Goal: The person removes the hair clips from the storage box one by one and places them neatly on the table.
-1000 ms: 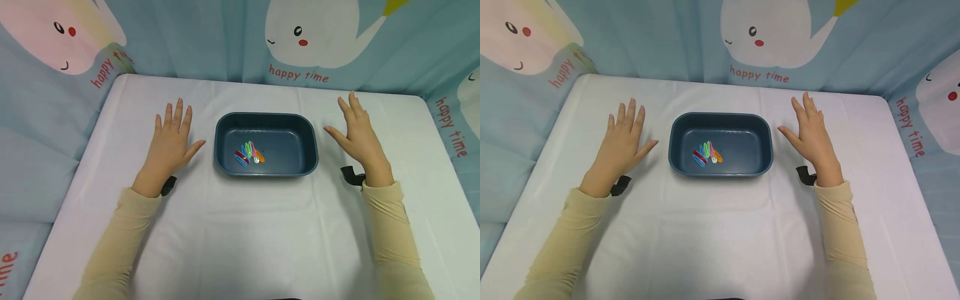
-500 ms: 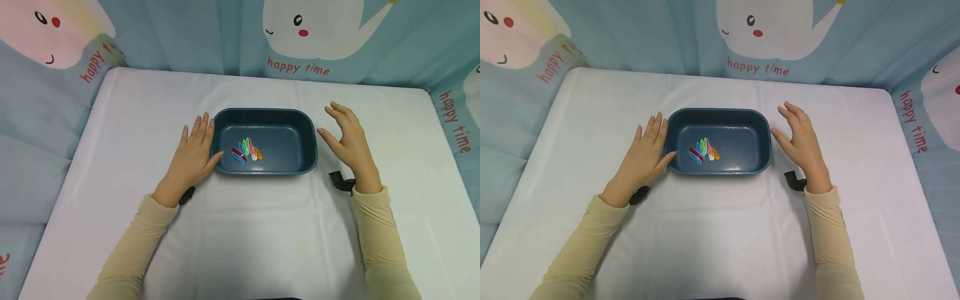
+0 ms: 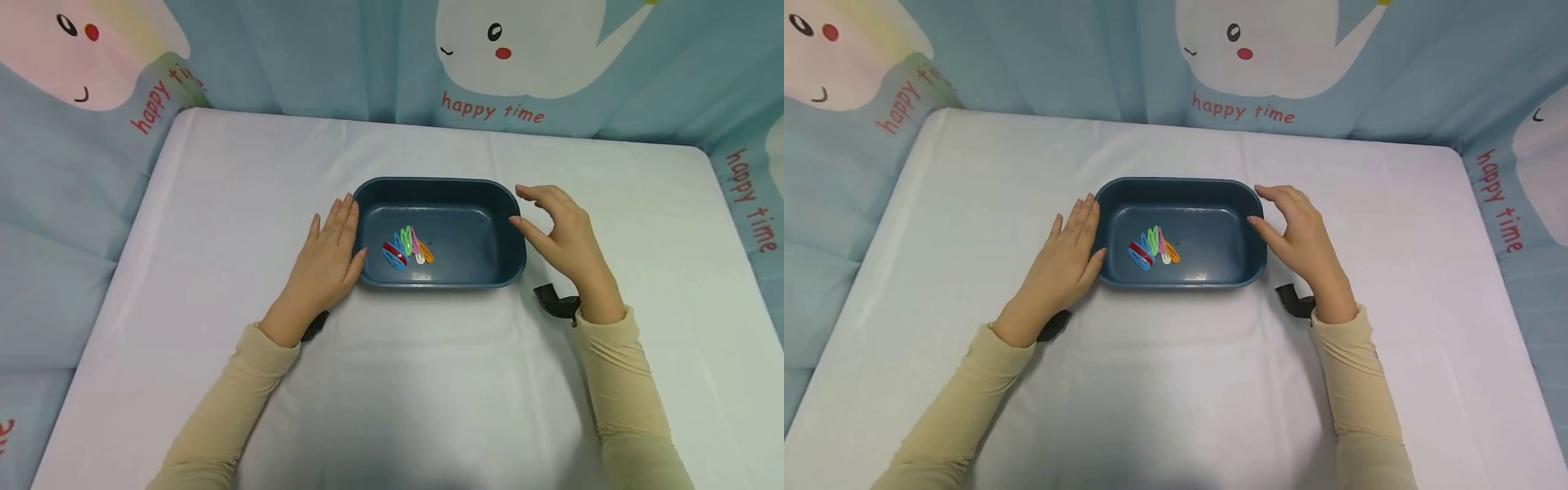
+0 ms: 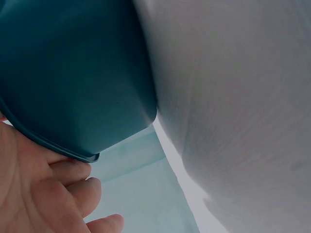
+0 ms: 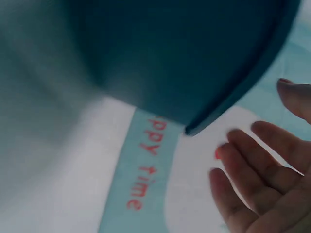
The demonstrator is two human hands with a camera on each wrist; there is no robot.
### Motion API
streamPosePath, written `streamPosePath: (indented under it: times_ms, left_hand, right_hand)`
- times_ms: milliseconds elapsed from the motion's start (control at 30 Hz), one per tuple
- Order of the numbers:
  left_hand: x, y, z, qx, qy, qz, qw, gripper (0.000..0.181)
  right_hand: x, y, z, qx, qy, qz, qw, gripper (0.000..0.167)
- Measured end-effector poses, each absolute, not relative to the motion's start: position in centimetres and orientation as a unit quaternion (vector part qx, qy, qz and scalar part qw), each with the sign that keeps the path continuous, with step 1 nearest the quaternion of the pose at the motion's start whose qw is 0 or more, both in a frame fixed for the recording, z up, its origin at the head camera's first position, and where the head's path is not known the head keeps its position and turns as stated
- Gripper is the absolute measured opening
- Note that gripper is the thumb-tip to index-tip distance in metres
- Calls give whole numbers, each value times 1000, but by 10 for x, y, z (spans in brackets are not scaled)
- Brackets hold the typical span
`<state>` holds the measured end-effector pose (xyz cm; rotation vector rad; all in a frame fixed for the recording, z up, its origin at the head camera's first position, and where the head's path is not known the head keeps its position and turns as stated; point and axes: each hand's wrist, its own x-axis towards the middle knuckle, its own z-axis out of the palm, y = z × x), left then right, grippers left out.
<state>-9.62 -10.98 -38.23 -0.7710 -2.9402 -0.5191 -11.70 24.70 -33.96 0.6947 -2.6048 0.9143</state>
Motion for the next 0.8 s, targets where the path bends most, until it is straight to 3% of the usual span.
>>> streamPosePath:
  times_ms: [233, 633, 800]
  left_hand:
    - [-95, -109, -381, -247, -955, -163, 29, 66]
    - [-96, -108, -379, -248, -956, -157, 19, 66]
    - [-96, -108, -379, -247, -956, -157, 16, 67]
  right_hand:
    - [-124, 235, -318, 275, -910, 308, 32, 31]
    - [-150, 202, -306, 280, -885, 341, -145, 26]
    - [-169, 190, -313, 273, -852, 375, -242, 26]
